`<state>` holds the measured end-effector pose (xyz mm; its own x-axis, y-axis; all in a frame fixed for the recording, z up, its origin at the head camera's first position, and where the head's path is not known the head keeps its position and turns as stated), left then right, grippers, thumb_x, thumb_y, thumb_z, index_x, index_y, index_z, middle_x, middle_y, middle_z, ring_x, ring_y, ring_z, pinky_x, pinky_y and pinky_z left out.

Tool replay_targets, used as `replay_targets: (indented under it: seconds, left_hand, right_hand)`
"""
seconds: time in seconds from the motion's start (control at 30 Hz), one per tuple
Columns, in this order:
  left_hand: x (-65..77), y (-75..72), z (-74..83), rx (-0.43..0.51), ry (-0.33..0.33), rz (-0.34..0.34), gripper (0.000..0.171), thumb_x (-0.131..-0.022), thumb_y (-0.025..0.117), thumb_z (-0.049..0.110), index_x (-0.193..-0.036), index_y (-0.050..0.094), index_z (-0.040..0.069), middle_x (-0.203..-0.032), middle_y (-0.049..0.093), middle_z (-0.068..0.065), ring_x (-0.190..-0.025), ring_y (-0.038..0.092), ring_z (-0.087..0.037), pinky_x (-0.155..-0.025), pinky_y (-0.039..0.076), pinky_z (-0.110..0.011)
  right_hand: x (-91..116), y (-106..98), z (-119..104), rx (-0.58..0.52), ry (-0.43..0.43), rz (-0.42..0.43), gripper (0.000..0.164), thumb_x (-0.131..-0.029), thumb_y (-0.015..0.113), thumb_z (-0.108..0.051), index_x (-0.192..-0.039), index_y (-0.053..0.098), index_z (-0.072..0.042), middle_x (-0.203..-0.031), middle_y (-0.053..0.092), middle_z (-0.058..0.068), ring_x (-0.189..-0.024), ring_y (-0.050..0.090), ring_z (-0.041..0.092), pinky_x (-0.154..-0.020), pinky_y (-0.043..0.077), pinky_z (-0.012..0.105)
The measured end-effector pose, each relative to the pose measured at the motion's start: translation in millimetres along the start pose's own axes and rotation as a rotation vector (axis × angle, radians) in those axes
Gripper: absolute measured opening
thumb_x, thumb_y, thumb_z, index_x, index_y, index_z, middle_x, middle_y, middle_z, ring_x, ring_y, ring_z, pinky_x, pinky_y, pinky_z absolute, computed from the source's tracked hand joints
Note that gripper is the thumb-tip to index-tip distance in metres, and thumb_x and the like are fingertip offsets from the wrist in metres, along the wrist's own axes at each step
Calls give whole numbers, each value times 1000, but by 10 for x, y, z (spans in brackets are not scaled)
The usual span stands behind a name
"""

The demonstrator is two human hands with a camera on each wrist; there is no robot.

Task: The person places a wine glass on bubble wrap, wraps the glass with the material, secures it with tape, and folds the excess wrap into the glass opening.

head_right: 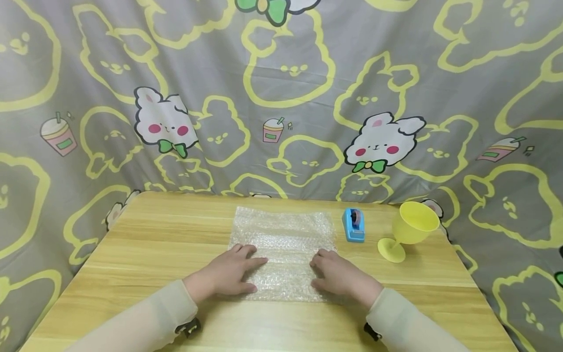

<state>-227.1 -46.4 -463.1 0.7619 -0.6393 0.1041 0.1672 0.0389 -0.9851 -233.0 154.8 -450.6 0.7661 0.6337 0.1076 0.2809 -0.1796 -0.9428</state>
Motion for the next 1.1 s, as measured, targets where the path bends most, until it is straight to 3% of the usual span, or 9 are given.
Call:
replay_targets:
  seconds: [0.13, 0.27, 0.5, 0.6, 0.7, 0.8, 1.1]
  left_hand:
    - [-2, -8, 2, -1, 7, 1, 71, -87, 71, 56, -148, 52, 25, -145, 48, -14, -126, 48, -31, -106, 44, -43]
    - [-4, -15, 7, 0, 15, 3, 71, -87, 71, 56, -147, 52, 25, -144, 48, -14, -126, 48, -30, -106, 44, -44]
    - [-19, -18, -24, 40, 42, 3, 72, -84, 74, 55, -146, 53, 23, -143, 48, -14, -126, 47, -30, -106, 45, -44]
    - [-23, -11, -62, 59, 51, -17, 72, -85, 75, 52, -146, 53, 21, -145, 47, -13, -129, 46, -30, -105, 45, -43]
    - [-23, -6, -102, 94, 55, -40, 70, -85, 76, 48, -146, 53, 21, -148, 45, -13, -134, 42, -30, -106, 45, -43]
    - [-16, -15, -132, 141, 52, -59, 70, -85, 77, 43, -146, 52, 19, -150, 42, -14, -138, 38, -31, -108, 44, -45]
    - [-17, -13, -199, 186, 28, -36, 80, -81, 81, 47, -147, 50, 14, -154, 37, -20, -142, 34, -38, -112, 38, -51]
  right_hand:
    - [-19, -4, 7, 52, 45, 38, 29, -86, 79, -25, -106, 66, -8, -98, 57, -2, -89, 57, 16, -76, 55, 37]
    - [-32, 10, 26, 90, 114, 53, 30, -83, 83, -26, -102, 64, -12, -95, 54, -5, -86, 54, 15, -67, 54, 35]
    - [-75, 24, 48, 98, 147, 53, 56, -80, 86, -25, -127, 62, -5, -104, 57, 2, -94, 54, 19, -75, 53, 37]
    - [-99, 17, 49, 113, 124, 56, 56, -79, 86, -26, -125, 65, -2, -109, 58, 6, -99, 52, 23, -83, 52, 39]
    - [-113, -1, 40, 100, 85, 71, 58, -78, 87, -25, -125, 64, 2, -127, 58, 17, -117, 52, 34, -100, 48, 47]
    - [-117, 7, 50, 41, 61, 61, 64, -80, 86, -23, -132, 59, 3, -144, 48, 26, -133, 43, 44, -111, 38, 55]
    - [-86, 54, 136, -103, 101, -20, 69, -84, 82, -22, -140, 52, 3, -151, 38, 30, -138, 37, 48, -112, 32, 60]
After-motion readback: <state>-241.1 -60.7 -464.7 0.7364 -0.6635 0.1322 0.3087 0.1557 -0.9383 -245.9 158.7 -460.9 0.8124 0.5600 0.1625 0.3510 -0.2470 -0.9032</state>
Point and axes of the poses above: each hand's wrist, its own x-axis away from the middle knuckle, its own y-axis out of the palm, z = x × y, the point moved 9 cm from there along -x, towards the middle knuckle
